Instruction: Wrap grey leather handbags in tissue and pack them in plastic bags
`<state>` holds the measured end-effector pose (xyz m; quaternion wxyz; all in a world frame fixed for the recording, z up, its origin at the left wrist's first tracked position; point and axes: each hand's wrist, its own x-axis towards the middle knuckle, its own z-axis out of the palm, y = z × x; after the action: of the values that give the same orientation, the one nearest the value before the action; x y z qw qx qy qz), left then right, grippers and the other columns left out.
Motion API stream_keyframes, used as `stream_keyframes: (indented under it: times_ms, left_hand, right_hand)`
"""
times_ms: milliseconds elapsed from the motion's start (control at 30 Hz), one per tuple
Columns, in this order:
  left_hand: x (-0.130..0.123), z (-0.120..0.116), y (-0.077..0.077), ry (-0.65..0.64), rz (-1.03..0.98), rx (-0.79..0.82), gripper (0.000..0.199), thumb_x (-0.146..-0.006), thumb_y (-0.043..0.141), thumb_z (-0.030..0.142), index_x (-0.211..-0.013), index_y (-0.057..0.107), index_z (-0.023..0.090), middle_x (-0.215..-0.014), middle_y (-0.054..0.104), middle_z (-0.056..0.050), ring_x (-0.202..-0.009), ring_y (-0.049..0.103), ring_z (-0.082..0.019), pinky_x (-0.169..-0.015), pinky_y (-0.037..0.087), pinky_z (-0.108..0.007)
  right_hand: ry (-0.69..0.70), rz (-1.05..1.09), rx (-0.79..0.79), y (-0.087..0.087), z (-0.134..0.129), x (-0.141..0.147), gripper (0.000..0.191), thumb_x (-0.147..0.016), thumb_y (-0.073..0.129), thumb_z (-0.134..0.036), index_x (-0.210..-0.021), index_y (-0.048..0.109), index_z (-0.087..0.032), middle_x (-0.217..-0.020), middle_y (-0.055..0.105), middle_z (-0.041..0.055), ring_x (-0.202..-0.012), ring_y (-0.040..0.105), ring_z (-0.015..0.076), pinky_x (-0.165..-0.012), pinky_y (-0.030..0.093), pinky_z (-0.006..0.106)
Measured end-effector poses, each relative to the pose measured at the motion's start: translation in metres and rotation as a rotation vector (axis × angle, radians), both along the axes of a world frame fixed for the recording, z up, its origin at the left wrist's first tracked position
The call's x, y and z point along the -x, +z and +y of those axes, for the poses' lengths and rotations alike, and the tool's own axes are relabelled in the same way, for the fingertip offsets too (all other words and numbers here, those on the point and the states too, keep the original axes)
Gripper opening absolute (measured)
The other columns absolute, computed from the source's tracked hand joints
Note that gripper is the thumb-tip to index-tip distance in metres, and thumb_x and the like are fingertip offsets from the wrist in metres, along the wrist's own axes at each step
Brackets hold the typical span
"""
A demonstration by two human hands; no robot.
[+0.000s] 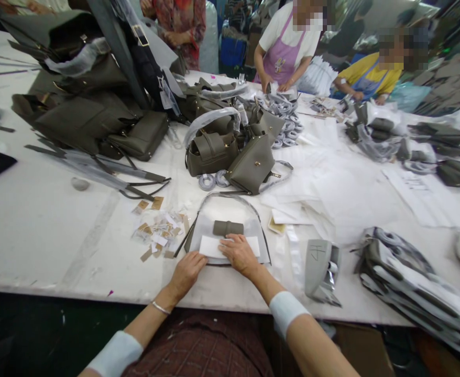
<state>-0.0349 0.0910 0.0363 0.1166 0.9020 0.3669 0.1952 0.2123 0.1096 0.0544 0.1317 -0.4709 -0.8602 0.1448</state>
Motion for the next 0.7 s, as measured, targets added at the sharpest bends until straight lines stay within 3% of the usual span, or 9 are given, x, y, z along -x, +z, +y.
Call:
stream_keyframes:
  times_ms: [133,233,333,400,500,600,700]
  left_hand:
    - [-0.006,0.004,0.027,0.065,0.046,0.029,0.021,-0.096,0.046,0.018,-0.079,0.058,0.018,-0.077,0.058,-0.004,-0.08,0.056,-0.021,-0.074,0.048,-0.036]
    - [-0.024,0.01,0.042,0.01,0.018,0.061,0.017,-0.097,0.045,0.023,-0.095,0.061,0.019,-0.09,0.063,-0.007,-0.092,0.06,-0.023,-0.082,0.049,-0.039]
    - [-0.044,0.018,0.028,-0.08,-0.05,0.082,0.043,-0.093,0.04,0.012,-0.135,0.044,0.016,-0.127,0.059,-0.013,-0.121,0.054,-0.022,-0.099,0.048,-0.04]
    - [-0.05,0.023,0.007,-0.076,-0.061,0.091,0.054,-0.09,0.04,0.007,-0.143,0.034,0.014,-0.136,0.056,-0.013,-0.125,0.054,-0.02,-0.1,0.049,-0.038]
    - [-0.047,0.026,-0.019,-0.064,-0.07,0.1,0.052,-0.09,0.043,0.008,-0.141,0.038,0.017,-0.136,0.057,-0.012,-0.122,0.057,-0.018,-0.099,0.052,-0.035]
    - [-0.041,0.027,-0.021,-0.106,-0.062,0.075,0.048,-0.091,0.044,0.007,-0.137,0.045,0.018,-0.134,0.059,-0.011,-0.122,0.057,-0.018,-0.1,0.051,-0.033]
    - [-0.044,0.027,-0.006,-0.142,0.029,0.054,0.051,-0.09,0.045,0.005,-0.138,0.046,0.022,-0.135,0.058,-0.01,-0.122,0.056,-0.019,-0.099,0.05,-0.035]
  right_hand:
    - [-0.013,0.032,0.013,-0.007,0.0,0.0,0.024,-0.095,0.054,-0.024,-0.11,0.071,-0.028,-0.118,0.071,0.0045,-0.109,0.056,0.0225,-0.092,0.042,0.041]
    - [-0.018,0.053,0.01,-0.015,0.001,0.001,0.022,-0.093,0.055,-0.024,-0.106,0.073,-0.027,-0.114,0.072,0.0062,-0.109,0.056,0.023,-0.092,0.043,0.042]
    - [-0.028,0.079,0.007,-0.016,0.004,0.001,0.02,-0.092,0.057,-0.024,-0.102,0.073,-0.024,-0.105,0.073,0.0077,-0.108,0.058,0.0235,-0.09,0.046,0.042]
    - [-0.04,0.12,-0.015,-0.011,0.004,0.0,0.021,-0.093,0.055,-0.023,-0.104,0.072,-0.023,-0.104,0.073,0.0077,-0.106,0.06,0.022,-0.09,0.049,0.041]
    - [-0.174,0.099,-0.086,0.0,-0.005,-0.004,0.026,-0.094,0.051,-0.019,-0.112,0.069,-0.023,-0.113,0.071,0.009,-0.109,0.061,0.0219,-0.093,0.05,0.041]
    - [-0.294,-0.069,-0.076,0.007,-0.026,-0.01,0.037,-0.092,0.058,-0.026,-0.129,0.059,-0.022,-0.131,0.062,0.0111,-0.127,0.05,0.0286,-0.103,0.043,0.05]
    - [-0.25,-0.187,-0.036,0.002,-0.048,-0.013,0.07,-0.085,0.068,-0.041,-0.145,0.041,-0.019,-0.147,0.048,0.0123,-0.138,0.037,0.0315,-0.112,0.031,0.054]
